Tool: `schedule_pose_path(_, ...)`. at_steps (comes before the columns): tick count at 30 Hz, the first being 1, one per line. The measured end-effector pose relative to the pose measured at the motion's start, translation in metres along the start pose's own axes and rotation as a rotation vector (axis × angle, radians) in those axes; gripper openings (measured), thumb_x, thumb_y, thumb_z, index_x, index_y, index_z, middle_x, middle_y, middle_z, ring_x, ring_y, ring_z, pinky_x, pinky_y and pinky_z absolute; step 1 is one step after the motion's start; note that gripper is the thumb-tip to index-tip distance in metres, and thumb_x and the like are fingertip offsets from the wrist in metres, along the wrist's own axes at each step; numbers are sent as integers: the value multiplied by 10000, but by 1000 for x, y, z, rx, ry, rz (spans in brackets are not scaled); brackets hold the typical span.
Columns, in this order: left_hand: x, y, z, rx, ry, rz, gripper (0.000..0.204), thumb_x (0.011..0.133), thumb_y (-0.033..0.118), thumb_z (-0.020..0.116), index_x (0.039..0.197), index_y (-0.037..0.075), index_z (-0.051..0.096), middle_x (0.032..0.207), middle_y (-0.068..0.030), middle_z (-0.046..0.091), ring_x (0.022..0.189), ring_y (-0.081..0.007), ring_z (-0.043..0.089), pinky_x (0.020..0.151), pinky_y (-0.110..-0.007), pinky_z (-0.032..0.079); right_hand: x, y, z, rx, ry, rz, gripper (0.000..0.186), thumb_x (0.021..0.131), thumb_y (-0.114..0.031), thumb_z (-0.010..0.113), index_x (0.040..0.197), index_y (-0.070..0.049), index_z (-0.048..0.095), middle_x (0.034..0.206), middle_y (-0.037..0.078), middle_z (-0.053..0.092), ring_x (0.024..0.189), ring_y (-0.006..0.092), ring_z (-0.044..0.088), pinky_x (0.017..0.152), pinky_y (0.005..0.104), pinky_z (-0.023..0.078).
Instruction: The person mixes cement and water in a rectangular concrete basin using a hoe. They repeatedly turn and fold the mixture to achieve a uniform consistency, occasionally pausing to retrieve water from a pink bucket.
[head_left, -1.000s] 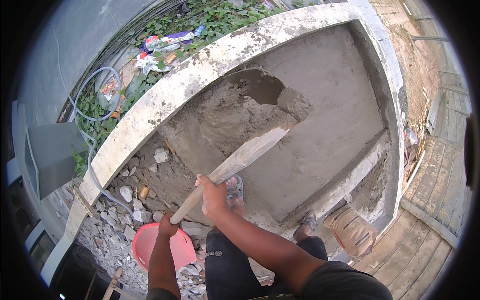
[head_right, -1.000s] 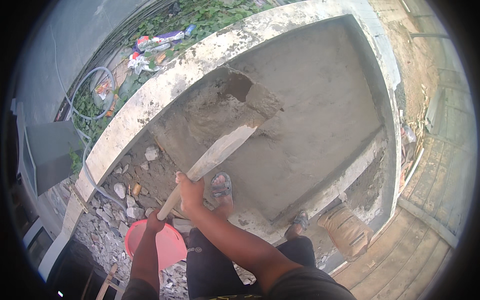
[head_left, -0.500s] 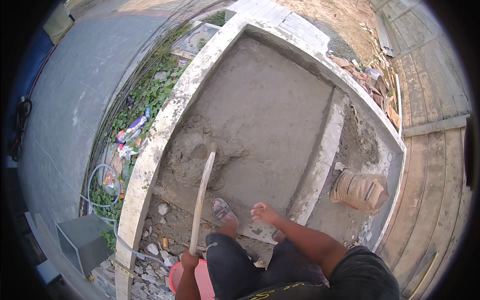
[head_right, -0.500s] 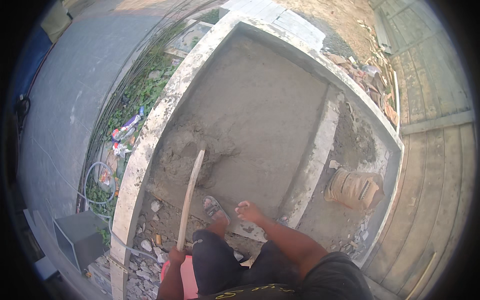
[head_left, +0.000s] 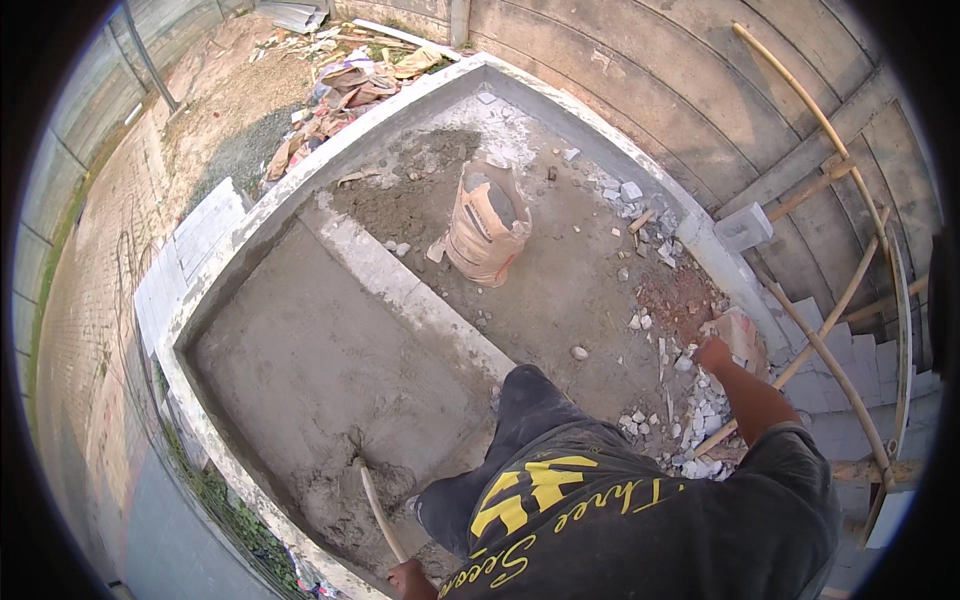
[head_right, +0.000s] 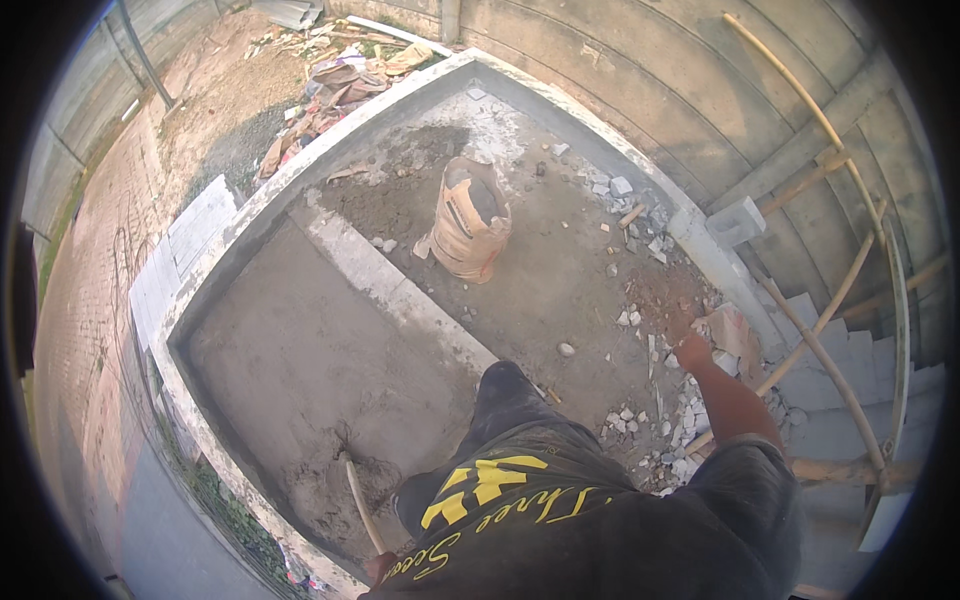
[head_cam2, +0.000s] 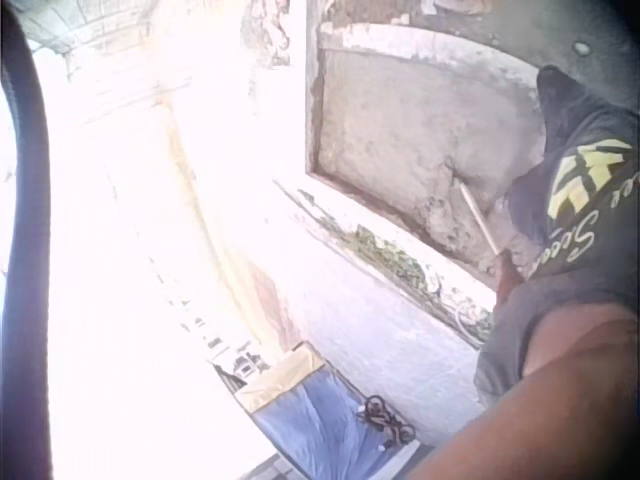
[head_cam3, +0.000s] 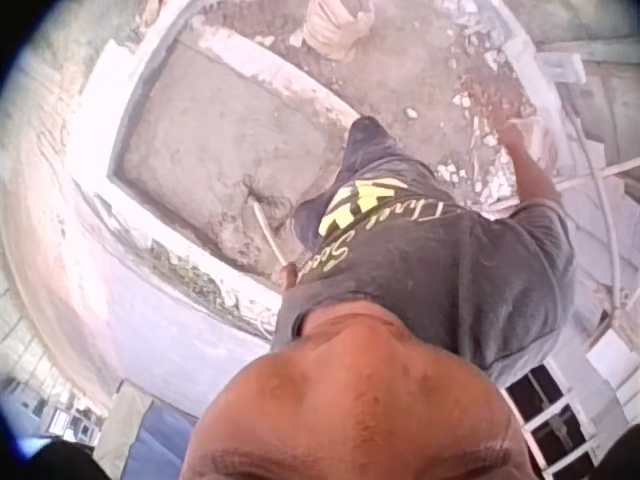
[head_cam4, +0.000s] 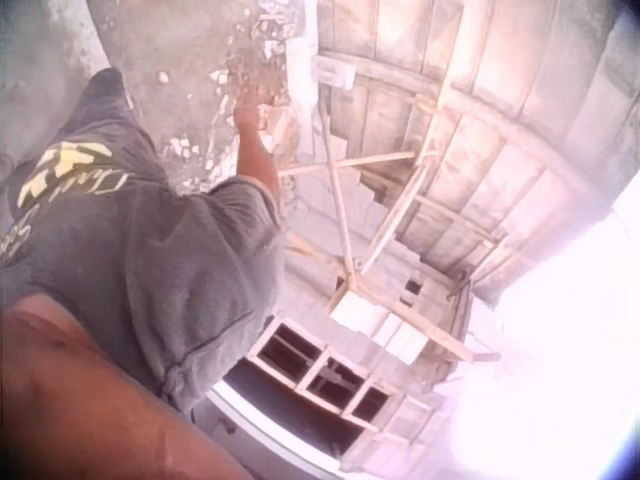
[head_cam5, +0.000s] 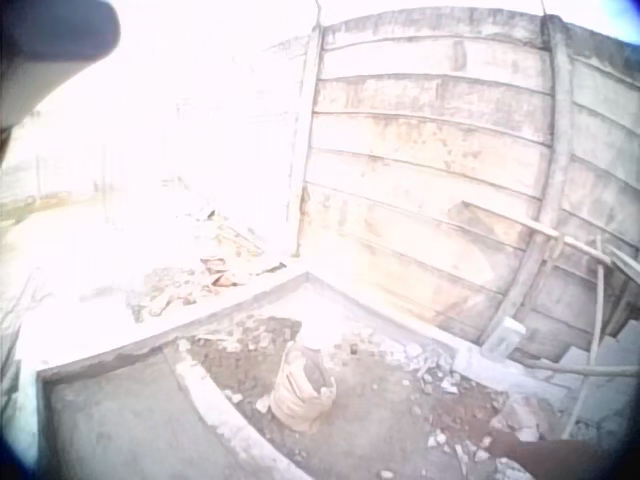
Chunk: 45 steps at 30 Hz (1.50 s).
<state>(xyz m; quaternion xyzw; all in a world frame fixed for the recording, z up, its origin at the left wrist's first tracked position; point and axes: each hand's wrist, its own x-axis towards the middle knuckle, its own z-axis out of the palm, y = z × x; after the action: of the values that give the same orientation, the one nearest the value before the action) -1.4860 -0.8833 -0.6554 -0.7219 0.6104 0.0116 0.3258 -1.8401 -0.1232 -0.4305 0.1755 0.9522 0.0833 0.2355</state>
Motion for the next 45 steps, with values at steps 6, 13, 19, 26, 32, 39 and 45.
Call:
schedule_pose_path(6, -71, 107, -51, -367, -68, 425, 682, 762, 334, 718, 1227, -90, 457, 1175, -258, 587, 1104, -422, 589, 921, -464, 490, -53, 88, 189, 374, -583, 197, 244, 838, -214, 685, 999, -34, 649, 911, 189, 684, 710, 373, 690, 560, 485, 556)
schedule_pose_path(13, -222, 172, -152, -194, -241, 990, 676, 803, 330, 695, 1268, -85, 434, 1171, -243, 591, 1061, -396, 599, 875, -446, 485, -10, -60, 57, 1124, -356, 252, 394, 779, -321, 700, 1024, -22, 626, 995, 199, 678, 896, 278, 677, 796, 422, 510)
schedule_pose_path(19, -296, 292, -192, 150, -240, 1266, 634, 835, 330, 667, 1281, -56, 435, 1168, -218, 592, 1041, -373, 598, 847, -432, 483, -45, -85, 44, 1388, -254, 184, 489, 786, -380, 702, 1100, -18, 599, 1050, 220, 672, 990, 344, 652, 841, 425, 510)
schedule_pose_path(26, -442, 491, -162, 558, -246, 1563, 585, 873, 330, 633, 1297, -22, 436, 1165, -190, 593, 1018, -347, 596, 815, -416, 480, -111, -36, 177, 1217, -184, 950, 580, 767, -396, 680, 1181, -9, 560, 1092, 247, 650, 1050, 423, 614, 917, 473, 485)
schedule_pose_path(32, -652, 658, -64, 909, -248, 1773, 545, 905, 329, 604, 1311, 7, 437, 1162, -166, 594, 999, -324, 595, 787, -402, 478, -93, -33, 266, 1360, 172, 1683, 591, 773, -360, 652, 1243, -16, 551, 1107, 264, 646, 1054, 413, 619, 908, 470, 498)
schedule_pose_path(39, -1037, 680, 8, 902, -477, 2214, 498, 943, 329, 571, 1326, 40, 438, 1159, -138, 596, 976, -298, 593, 754, -385, 476, -81, -124, 214, 1607, 189, 1997, 520, 764, -376, 649, 1094, 24, 602, 1046, 234, 661, 1044, 406, 622, 904, 475, 500)
schedule_pose_path(45, -1202, 470, 150, 919, -361, 3071, 384, 894, 204, 619, 1169, -50, 535, 962, -148, 609, 801, -217, 597, 712, -327, 475, -158, -193, 249, 1762, 48, 2375, 553, 778, -390, 633, 1146, 22, 605, 1167, 256, 628, 1115, 411, 594, 933, 471, 486)
